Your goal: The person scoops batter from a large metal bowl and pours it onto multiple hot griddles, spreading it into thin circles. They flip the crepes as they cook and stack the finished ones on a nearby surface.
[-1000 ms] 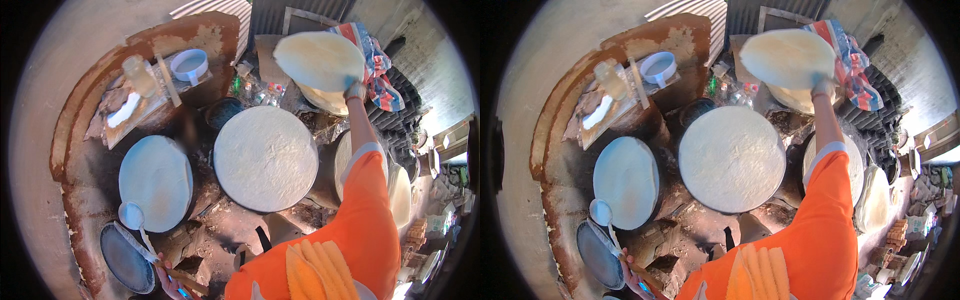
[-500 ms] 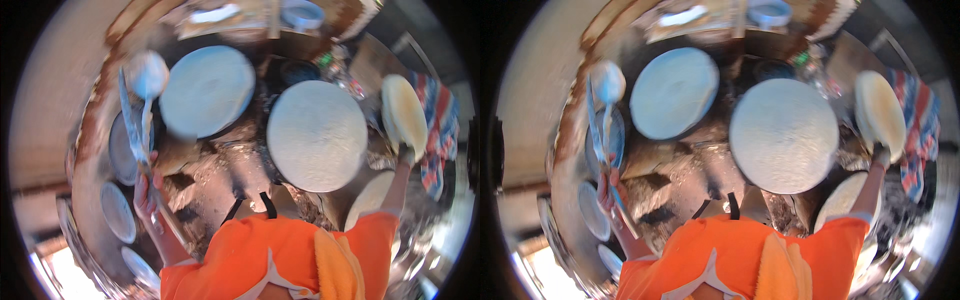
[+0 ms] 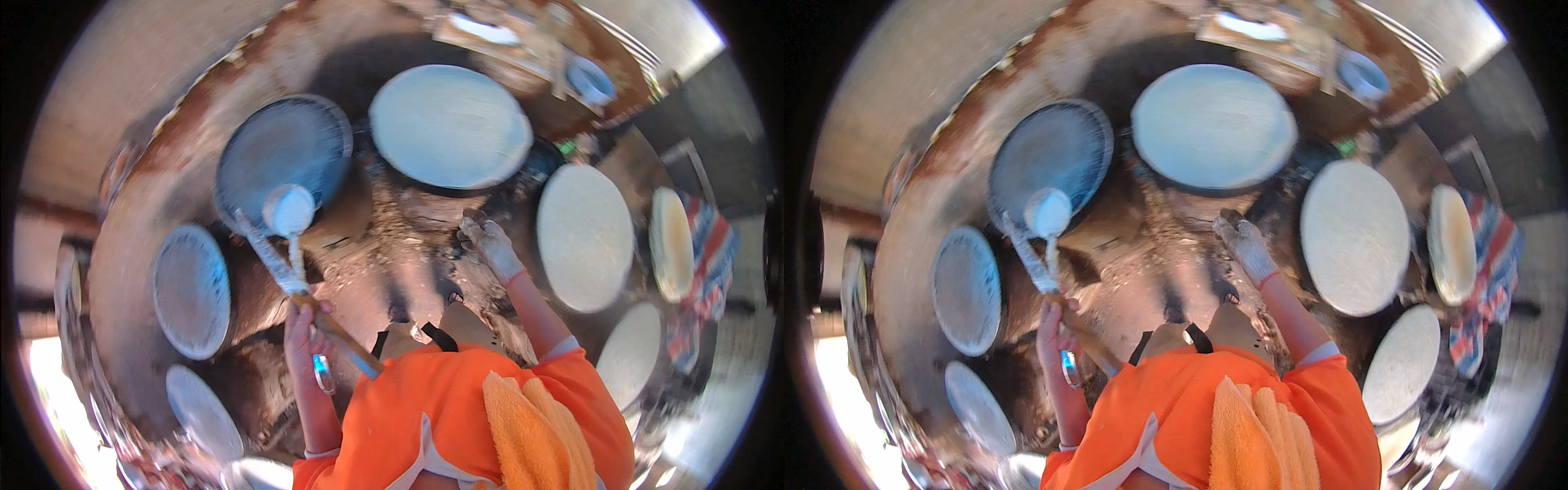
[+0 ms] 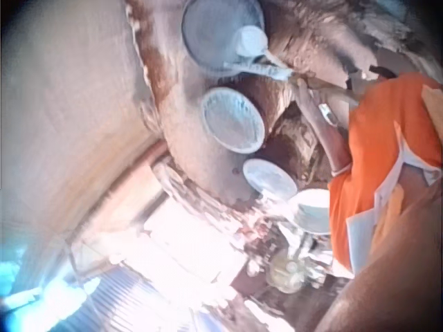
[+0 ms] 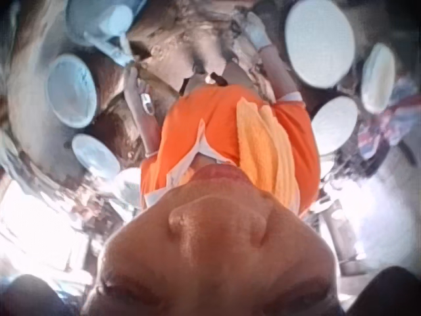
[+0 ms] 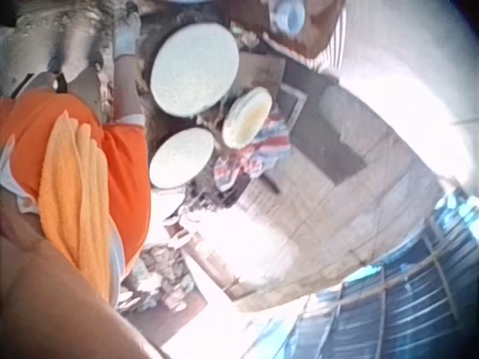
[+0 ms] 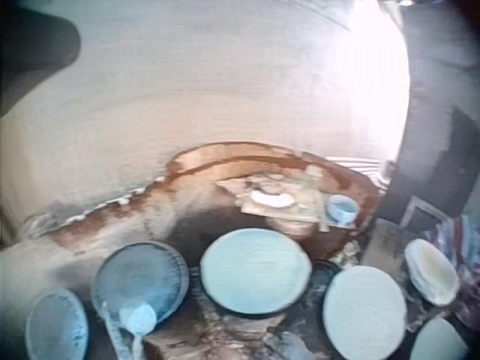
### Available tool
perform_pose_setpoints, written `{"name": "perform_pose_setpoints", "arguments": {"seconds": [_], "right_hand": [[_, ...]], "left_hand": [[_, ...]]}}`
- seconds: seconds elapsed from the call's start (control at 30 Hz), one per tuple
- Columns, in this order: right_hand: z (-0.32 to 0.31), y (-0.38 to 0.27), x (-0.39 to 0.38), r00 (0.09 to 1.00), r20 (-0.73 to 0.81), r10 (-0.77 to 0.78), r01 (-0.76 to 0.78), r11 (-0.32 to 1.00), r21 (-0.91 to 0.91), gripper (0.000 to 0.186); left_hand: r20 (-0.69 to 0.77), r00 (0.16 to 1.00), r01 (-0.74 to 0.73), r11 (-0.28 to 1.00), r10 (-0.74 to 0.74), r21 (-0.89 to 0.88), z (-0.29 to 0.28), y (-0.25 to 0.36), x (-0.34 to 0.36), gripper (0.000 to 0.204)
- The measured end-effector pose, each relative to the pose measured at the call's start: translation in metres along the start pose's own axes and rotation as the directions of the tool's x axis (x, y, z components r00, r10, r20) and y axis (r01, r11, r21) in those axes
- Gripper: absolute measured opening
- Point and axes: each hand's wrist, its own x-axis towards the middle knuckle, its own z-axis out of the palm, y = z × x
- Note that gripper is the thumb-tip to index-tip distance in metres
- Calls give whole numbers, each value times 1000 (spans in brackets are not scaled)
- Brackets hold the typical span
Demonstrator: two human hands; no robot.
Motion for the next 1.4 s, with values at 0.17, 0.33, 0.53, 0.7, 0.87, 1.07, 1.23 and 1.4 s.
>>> {"name": "perform_pose_setpoints", "arguments": {"seconds": [0.17, 0.33, 0.53, 0.7, 0.87, 1.07, 1.23, 1.4], "right_hand": [[127, -52, -50, 561, 827, 33, -402, 884, 238, 56], [199, -54, -168, 178, 957, 228, 710, 644, -285, 44], [258, -14, -224, -61, 998, -21, 447, 893, 46, 25], [352, 57, -240, 3, 975, 221, -36, 975, -220, 48], [456, 55, -357, -108, 952, 287, 374, 899, -228, 49], [637, 88, -345, 248, 894, 374, 615, 652, -443, 16], [623, 79, -420, 81, 882, 465, 321, 826, -464, 17], [531, 177, -524, -243, 235, 941, 12, 246, -969, 13]], "left_hand": [[-339, 939, -61, 998, 63, 18, -11, -8, -54, 57], [-551, 760, -370, 927, 344, 68, -28, -67, -122, 37], [-725, 548, -597, 802, 417, 10, -41, -43, -268, 29], [-837, 347, -704, 708, 423, 66, -116, -80, -388, 33], [-953, 106, -822, 564, 285, 77, -228, -137, -479, 28], [-984, 69, -873, 487, 163, 19, -303, -152, -547, 29], [-987, 117, -858, 512, 111, -45, -332, -121, -575, 25], [-984, 95, -879, 476, 149, -13, -349, -105, -590, 20]]}}
